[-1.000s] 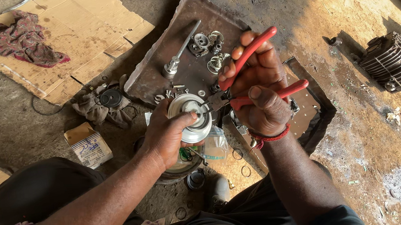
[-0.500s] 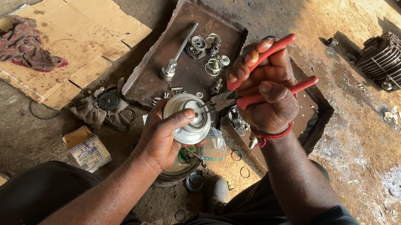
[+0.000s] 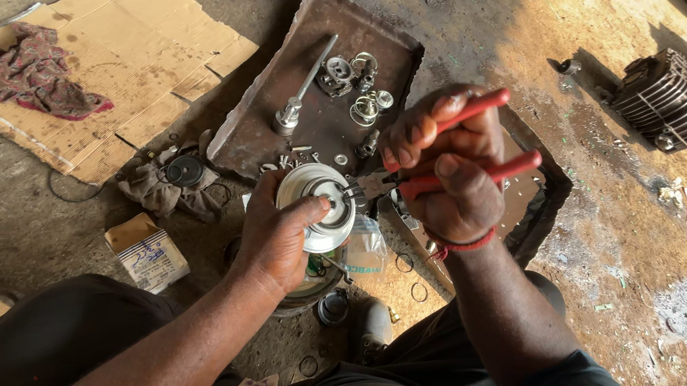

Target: The person assembles a mechanical component, likely a clutch or engine part, by hand. They insert a spring and a metal ring into a circular housing, then attach a larger metal casing and secure it with bolts using a wrench.

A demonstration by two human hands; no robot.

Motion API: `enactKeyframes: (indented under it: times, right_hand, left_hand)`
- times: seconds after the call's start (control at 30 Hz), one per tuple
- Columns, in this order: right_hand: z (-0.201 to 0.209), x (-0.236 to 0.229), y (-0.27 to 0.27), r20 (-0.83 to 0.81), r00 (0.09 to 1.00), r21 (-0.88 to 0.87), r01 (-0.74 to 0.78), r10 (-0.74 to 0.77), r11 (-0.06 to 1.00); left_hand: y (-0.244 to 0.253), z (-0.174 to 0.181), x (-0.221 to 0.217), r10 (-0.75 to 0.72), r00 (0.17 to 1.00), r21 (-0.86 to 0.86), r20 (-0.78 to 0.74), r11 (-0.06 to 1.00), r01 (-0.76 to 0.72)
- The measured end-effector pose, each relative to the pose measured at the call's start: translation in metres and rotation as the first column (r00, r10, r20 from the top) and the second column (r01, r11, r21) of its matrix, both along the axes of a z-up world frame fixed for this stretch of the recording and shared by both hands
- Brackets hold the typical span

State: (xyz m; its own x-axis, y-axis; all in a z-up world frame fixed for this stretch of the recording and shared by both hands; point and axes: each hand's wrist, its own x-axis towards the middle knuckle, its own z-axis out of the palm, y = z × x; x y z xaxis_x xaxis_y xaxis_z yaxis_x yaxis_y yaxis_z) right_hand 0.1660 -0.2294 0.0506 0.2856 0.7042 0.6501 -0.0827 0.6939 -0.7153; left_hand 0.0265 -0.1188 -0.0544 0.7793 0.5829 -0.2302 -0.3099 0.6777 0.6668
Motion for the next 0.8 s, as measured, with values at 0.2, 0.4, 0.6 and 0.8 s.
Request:
enactKeyframes:
  times: [0.2,0.4,0.6,0.8]
  right_hand:
    - [0.002,-0.007,-0.004,0.0,1.0,-0.018,0.004,-0.004,1.0]
    - [0.005,-0.017,-0.007,0.033,0.999,-0.053,0.023,-0.022,0.998]
    - [0.002,-0.021,-0.006,0.111,0.992,-0.018,0.063,-0.061,0.998]
    - [-0.001,-0.021,-0.001,0.145,0.988,-0.121,0.067,-0.049,0.99]
  left_hand:
    - [-0.001,-0.005,0.0,0.048,0.998,0.003,0.044,0.999,-0.048]
    - [-0.003,-0.011,0.002,0.078,0.995,0.046,0.059,0.996,-0.081]
    - [-0.001,-0.011,0.001,0.085,0.996,0.076,0.02,0.993,-0.087]
    - [0.002,-0.01,0.006,0.07,0.998,0.086,0.003,0.994,-0.07]
